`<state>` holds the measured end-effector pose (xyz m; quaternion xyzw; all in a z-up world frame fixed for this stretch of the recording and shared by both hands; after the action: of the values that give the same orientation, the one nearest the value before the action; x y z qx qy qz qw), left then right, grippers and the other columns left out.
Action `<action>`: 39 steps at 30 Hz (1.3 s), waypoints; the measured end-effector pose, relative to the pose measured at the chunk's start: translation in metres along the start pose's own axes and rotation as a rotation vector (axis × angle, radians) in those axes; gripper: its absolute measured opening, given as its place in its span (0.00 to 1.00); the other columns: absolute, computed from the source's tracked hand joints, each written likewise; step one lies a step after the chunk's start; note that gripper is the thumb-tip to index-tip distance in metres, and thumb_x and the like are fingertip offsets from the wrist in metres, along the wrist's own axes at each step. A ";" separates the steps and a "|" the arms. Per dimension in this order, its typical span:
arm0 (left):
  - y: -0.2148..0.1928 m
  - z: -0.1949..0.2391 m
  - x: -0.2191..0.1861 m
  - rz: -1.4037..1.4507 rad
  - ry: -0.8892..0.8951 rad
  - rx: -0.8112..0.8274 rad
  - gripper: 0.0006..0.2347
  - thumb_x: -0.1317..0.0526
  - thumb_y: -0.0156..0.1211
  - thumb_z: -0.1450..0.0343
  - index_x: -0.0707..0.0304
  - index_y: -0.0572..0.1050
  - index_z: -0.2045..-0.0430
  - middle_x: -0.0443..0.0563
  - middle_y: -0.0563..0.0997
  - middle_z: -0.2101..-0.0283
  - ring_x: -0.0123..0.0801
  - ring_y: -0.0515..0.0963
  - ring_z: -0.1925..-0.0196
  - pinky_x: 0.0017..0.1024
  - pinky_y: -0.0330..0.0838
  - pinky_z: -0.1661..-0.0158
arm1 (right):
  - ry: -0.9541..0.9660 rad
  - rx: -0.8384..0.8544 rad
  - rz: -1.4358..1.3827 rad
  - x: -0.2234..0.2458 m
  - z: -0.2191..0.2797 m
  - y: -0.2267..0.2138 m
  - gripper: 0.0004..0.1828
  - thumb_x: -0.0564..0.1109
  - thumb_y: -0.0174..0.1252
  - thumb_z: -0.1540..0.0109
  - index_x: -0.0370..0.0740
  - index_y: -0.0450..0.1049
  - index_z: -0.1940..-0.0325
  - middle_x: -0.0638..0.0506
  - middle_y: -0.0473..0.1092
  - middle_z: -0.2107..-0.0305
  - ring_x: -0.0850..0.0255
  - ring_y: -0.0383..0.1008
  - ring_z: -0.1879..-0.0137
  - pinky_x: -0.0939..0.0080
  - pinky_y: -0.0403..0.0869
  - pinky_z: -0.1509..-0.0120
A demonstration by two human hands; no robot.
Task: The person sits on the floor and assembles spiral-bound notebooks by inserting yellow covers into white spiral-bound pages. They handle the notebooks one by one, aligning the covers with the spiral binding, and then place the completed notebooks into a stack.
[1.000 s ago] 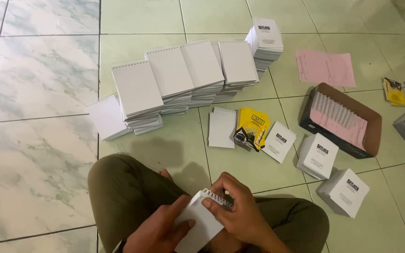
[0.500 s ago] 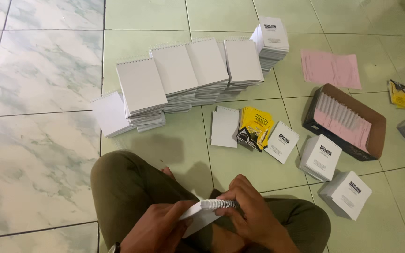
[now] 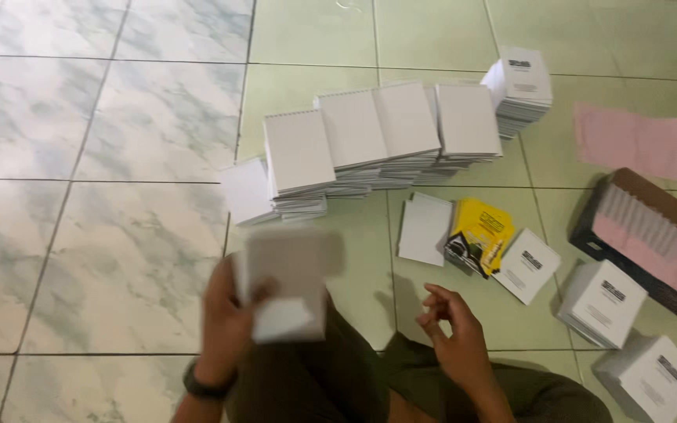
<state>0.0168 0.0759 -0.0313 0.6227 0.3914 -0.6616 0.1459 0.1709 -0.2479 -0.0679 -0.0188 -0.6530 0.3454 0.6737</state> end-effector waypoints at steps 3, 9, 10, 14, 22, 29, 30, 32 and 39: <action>-0.028 -0.067 -0.002 0.051 -0.143 -0.272 0.11 0.62 0.60 0.29 0.64 0.74 0.55 0.51 0.81 0.53 0.35 0.77 0.51 0.35 0.72 0.48 | 0.132 -0.051 -0.014 -0.098 -0.007 0.022 0.21 0.49 0.61 0.37 0.45 0.76 0.39 0.56 0.78 0.62 0.65 0.77 0.54 0.63 0.76 0.45; -0.016 -0.185 0.136 0.304 -0.641 -0.314 0.38 0.58 0.68 0.34 0.67 0.55 0.28 0.55 0.66 0.29 0.37 0.73 0.35 0.29 0.67 0.38 | 0.360 0.105 0.106 -0.131 -0.005 0.039 0.21 0.53 0.58 0.37 0.52 0.77 0.40 0.57 0.81 0.61 0.63 0.81 0.51 0.63 0.77 0.41; -0.011 -0.199 0.158 0.303 -0.631 -0.310 0.38 0.58 0.68 0.34 0.67 0.55 0.28 0.55 0.66 0.29 0.37 0.73 0.35 0.29 0.67 0.38 | 0.355 0.098 0.099 -0.134 -0.007 0.040 0.21 0.53 0.58 0.37 0.52 0.77 0.40 0.57 0.81 0.61 0.63 0.81 0.51 0.63 0.77 0.41; 0.006 -0.232 0.197 0.295 -0.640 -0.269 0.38 0.57 0.69 0.33 0.69 0.55 0.29 0.58 0.70 0.35 0.39 0.75 0.43 0.31 0.68 0.47 | 0.374 0.126 0.107 -0.148 -0.007 0.047 0.19 0.49 0.63 0.39 0.50 0.79 0.43 0.58 0.82 0.66 0.67 0.81 0.54 0.68 0.74 0.40; 0.021 -0.235 0.169 0.059 -0.758 -0.172 0.35 0.52 0.62 0.28 0.58 0.54 0.26 0.53 0.58 0.24 0.50 0.66 0.30 0.46 0.67 0.44 | 0.413 0.169 0.077 -0.170 -0.013 0.050 0.17 0.48 0.62 0.38 0.48 0.81 0.45 0.58 0.79 0.68 0.68 0.79 0.56 0.69 0.74 0.42; 0.027 -0.258 0.249 -0.431 -0.604 -0.064 0.37 0.42 0.62 0.32 0.68 0.63 0.32 0.61 0.69 0.32 0.54 0.70 0.33 0.45 0.69 0.39 | 0.352 0.189 0.134 -0.178 -0.015 0.054 0.16 0.53 0.64 0.39 0.52 0.80 0.48 0.60 0.79 0.69 0.68 0.78 0.61 0.68 0.74 0.47; 0.029 -0.269 0.278 -0.657 -0.532 0.020 0.42 0.37 0.63 0.36 0.73 0.64 0.34 0.67 0.72 0.36 0.58 0.71 0.35 0.47 0.68 0.39 | 0.354 0.192 0.136 -0.179 -0.016 0.055 0.15 0.52 0.64 0.39 0.52 0.81 0.48 0.59 0.79 0.68 0.68 0.78 0.61 0.68 0.74 0.48; 0.025 -0.266 0.269 -0.675 -0.513 0.018 0.37 0.37 0.65 0.36 0.74 0.70 0.44 0.67 0.76 0.44 0.59 0.75 0.42 0.49 0.71 0.45 | 0.352 0.168 0.112 -0.187 -0.016 0.060 0.18 0.53 0.66 0.40 0.51 0.80 0.47 0.59 0.79 0.68 0.68 0.77 0.61 0.69 0.74 0.47; 0.034 -0.241 0.200 -0.247 -0.651 0.068 0.41 0.47 0.69 0.33 0.71 0.57 0.29 0.62 0.71 0.36 0.45 0.74 0.42 0.40 0.68 0.46 | 0.187 0.146 0.119 -0.171 -0.013 0.055 0.11 0.52 0.64 0.38 0.51 0.76 0.54 0.55 0.76 0.67 0.62 0.73 0.61 0.60 0.70 0.53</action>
<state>0.1743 0.2814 -0.2107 0.3313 0.3747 -0.8508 0.1611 0.1742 -0.2846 -0.2440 -0.0406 -0.5581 0.4284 0.7095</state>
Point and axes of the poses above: each hand's wrist, its own z-axis away from the middle knuckle, its own y-axis out of the palm, x = y × z, the point moved 1 cm from there along -z, towards the middle knuckle
